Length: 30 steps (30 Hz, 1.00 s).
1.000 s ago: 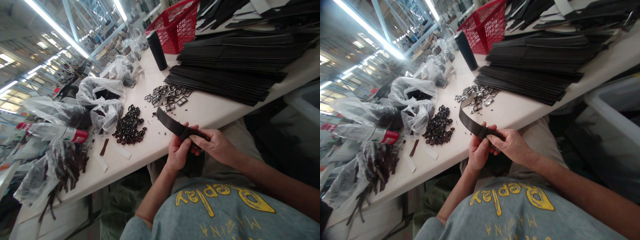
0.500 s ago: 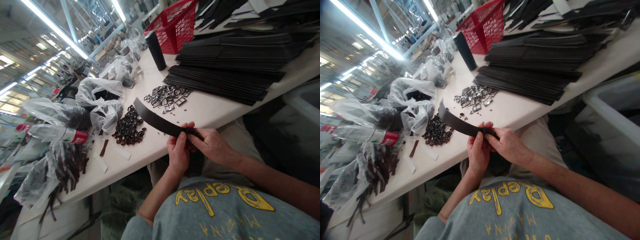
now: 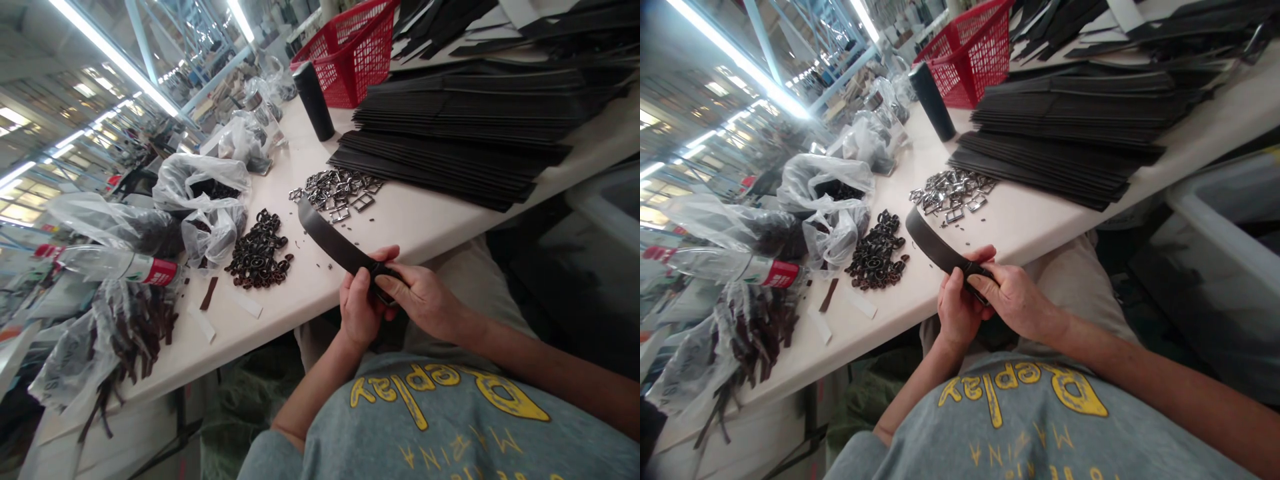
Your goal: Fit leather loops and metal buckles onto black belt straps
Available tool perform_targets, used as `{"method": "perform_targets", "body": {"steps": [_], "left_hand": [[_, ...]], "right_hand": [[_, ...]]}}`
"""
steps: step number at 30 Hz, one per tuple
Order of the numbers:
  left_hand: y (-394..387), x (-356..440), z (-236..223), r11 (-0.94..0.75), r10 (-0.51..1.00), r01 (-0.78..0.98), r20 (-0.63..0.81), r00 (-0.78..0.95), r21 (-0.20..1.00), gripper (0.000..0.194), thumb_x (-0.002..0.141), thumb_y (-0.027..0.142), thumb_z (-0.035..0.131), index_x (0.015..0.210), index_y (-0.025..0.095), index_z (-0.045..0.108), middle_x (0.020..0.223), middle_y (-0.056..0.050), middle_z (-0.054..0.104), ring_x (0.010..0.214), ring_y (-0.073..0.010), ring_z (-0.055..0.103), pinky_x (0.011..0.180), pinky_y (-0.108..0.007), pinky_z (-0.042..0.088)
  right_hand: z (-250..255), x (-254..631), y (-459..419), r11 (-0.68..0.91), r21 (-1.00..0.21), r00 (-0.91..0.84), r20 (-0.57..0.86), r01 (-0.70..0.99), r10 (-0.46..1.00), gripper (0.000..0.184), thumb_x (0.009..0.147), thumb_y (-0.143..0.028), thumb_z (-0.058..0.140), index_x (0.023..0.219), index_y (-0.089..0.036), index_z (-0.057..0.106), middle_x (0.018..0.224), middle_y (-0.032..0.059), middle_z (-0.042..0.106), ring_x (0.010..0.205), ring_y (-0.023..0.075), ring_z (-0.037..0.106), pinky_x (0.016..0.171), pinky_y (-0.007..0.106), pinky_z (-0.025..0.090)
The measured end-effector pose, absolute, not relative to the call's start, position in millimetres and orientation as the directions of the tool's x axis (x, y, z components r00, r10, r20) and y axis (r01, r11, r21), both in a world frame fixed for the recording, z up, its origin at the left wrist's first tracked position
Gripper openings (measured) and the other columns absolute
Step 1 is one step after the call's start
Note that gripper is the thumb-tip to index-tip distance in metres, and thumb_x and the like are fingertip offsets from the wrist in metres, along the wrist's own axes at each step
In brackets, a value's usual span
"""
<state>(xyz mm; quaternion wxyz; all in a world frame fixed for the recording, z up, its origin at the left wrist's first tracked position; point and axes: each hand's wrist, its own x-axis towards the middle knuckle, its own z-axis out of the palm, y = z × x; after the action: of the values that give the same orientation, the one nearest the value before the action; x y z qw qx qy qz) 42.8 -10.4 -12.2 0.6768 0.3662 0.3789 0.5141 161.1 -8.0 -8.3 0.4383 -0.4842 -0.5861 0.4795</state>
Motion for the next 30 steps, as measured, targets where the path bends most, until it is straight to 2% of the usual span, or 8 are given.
{"method": "perform_targets", "body": {"steps": [4,8,13,17,21,24,27,30], "left_hand": [[-14,42,-14,0.211,0.972,-0.426,-0.143,0.187,0.880,0.050,0.088,0.056,0.055,0.122,0.022,0.069,0.128,-0.010,0.068,0.056,-0.0093,0.052,0.039,-0.020,0.030],[-18,36,-23,0.187,0.965,-0.328,-0.111,0.236,0.926,0.054,0.089,0.058,0.056,0.130,0.023,0.065,0.136,-0.012,0.063,0.047,-0.0034,0.043,0.040,-0.020,0.033],[-15,32,-44,0.241,0.957,-0.320,-0.168,0.239,0.916,0.057,0.086,0.059,0.061,0.125,0.019,0.070,0.078,-0.009,0.071,0.050,-0.0098,0.045,0.048,-0.024,0.042],[-9,36,-46,0.220,0.965,-0.384,-0.143,0.220,0.897,0.053,0.081,0.057,0.068,0.120,0.022,0.074,0.087,-0.009,0.073,0.062,-0.0158,0.058,0.056,-0.028,0.049],[-1,29,-36,0.000,1.000,-0.202,0.000,-0.001,0.979,0.044,0.077,0.052,0.074,0.114,0.027,0.076,0.111,-0.008,0.075,0.097,-0.0251,0.069,0.089,-0.035,0.056],[8,10,-34,-0.049,0.995,-0.078,0.042,-0.096,0.996,0.045,0.078,0.054,0.072,0.113,0.027,0.075,0.124,-0.008,0.072,0.108,-0.0283,0.069,0.094,-0.038,0.056],[19,-14,-35,-0.076,0.979,0.005,0.076,-0.190,0.997,0.045,0.078,0.055,0.072,0.112,0.025,0.074,0.122,-0.008,0.072,0.109,-0.0284,0.069,0.096,-0.037,0.055],[27,-28,-38,-0.063,0.971,0.023,0.067,-0.231,0.998,0.043,0.079,0.053,0.071,0.111,0.025,0.074,0.118,-0.007,0.074,0.108,-0.0289,0.069,0.096,-0.038,0.055]], "right_hand": [[-13,160,-10,0.033,-0.997,-0.132,0.024,0.068,0.991,0.038,0.088,-0.056,0.057,0.076,-0.020,0.060,0.059,0.0004,0.062,0.047,0.0135,0.057,0.043,0.023,0.047],[-19,162,-14,-0.022,-0.999,-0.189,-0.014,-0.041,0.982,0.051,0.089,-0.067,0.050,0.082,-0.017,0.059,0.062,0.0011,0.061,0.047,0.0142,0.058,0.045,0.025,0.049],[-26,167,-15,0.098,-0.987,-0.204,0.070,0.127,0.976,0.058,0.093,-0.069,0.041,0.105,-0.016,0.061,0.075,0.0058,0.066,0.056,0.0179,0.062,0.050,0.028,0.051],[-23,177,-6,0.276,-0.917,-0.289,0.192,0.287,0.938,0.049,0.095,-0.063,0.039,0.100,-0.021,0.063,0.071,0.0045,0.068,0.060,0.0203,0.065,0.059,0.031,0.052],[5,208,18,0.388,-0.797,-0.229,0.316,0.463,0.921,0.041,0.098,-0.057,0.039,0.084,-0.024,0.060,0.065,0.0031,0.069,0.063,0.0200,0.066,0.067,0.033,0.051],[35,250,50,0.360,-0.771,-0.097,0.366,0.525,0.926,0.048,0.097,-0.061,0.038,0.078,-0.022,0.057,0.064,0.0042,0.070,0.057,0.0172,0.065,0.064,0.031,0.052],[67,302,90,0.224,-0.778,0.107,0.349,0.586,0.931,0.053,0.092,-0.069,0.042,0.083,-0.019,0.057,0.066,0.0060,0.071,0.053,0.0166,0.065,0.059,0.030,0.054],[94,353,125,0.138,-0.758,0.187,0.326,0.637,0.927,0.052,0.094,-0.064,0.043,0.084,-0.016,0.059,0.066,0.0089,0.070,0.056,0.0147,0.066,0.056,0.025,0.050]]}}
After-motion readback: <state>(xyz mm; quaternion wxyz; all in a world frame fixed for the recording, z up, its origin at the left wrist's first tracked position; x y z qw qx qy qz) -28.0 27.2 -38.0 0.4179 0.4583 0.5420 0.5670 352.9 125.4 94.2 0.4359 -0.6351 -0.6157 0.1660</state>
